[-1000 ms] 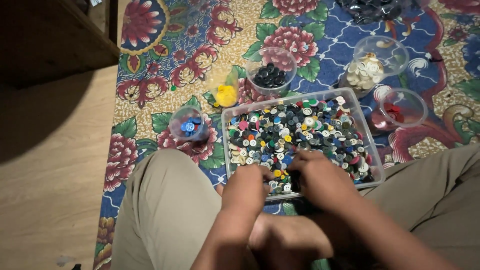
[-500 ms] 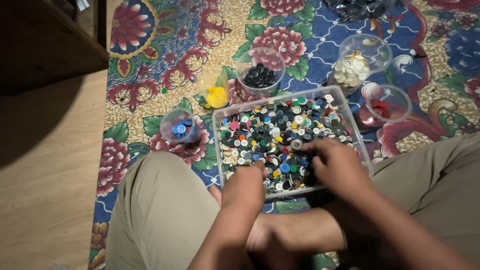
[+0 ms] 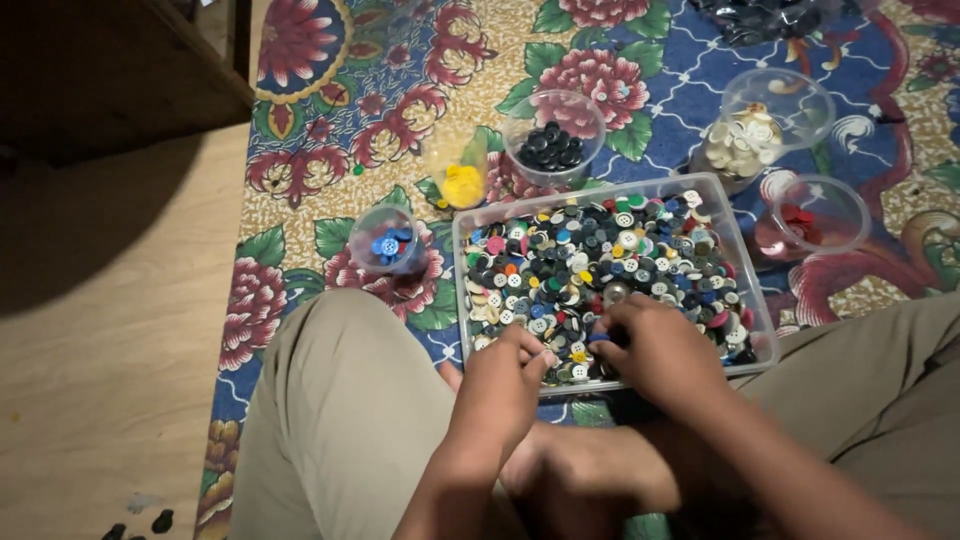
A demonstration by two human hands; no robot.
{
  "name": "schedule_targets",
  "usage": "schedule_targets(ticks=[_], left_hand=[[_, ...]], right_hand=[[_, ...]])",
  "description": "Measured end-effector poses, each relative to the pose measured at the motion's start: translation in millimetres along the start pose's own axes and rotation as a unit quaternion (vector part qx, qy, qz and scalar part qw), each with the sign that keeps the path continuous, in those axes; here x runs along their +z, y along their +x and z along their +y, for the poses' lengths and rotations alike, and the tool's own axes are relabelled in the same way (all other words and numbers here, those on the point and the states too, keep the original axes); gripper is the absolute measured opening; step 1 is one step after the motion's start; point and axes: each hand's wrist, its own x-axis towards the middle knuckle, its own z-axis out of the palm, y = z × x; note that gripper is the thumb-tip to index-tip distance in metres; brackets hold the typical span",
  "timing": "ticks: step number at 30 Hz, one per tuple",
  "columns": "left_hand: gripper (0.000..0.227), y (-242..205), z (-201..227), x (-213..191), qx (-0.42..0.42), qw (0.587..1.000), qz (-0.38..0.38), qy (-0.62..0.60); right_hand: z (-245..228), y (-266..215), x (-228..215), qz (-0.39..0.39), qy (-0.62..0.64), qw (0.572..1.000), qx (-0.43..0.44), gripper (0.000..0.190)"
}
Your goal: Sorting various buttons from a large central tray into smaller plastic containers based on their characteristics.
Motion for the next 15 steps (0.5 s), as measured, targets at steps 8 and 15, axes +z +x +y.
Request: schedule_targets(ticks=[8, 15], left_hand=[[0.028, 1.1, 6.2, -3.4, -0.025, 0.995, 0.086, -0.038], [0.014, 38.0, 2.2, -45.7, -0.049, 0.957, 0.24, -0.158]], right_hand=[[1.8, -5.8, -4.6, 0.004, 0.055, 0.998, 0.04, 0.028], [2.1, -11.2, -15.1, -0.003, 0.092, 0.996, 0.001, 0.026]])
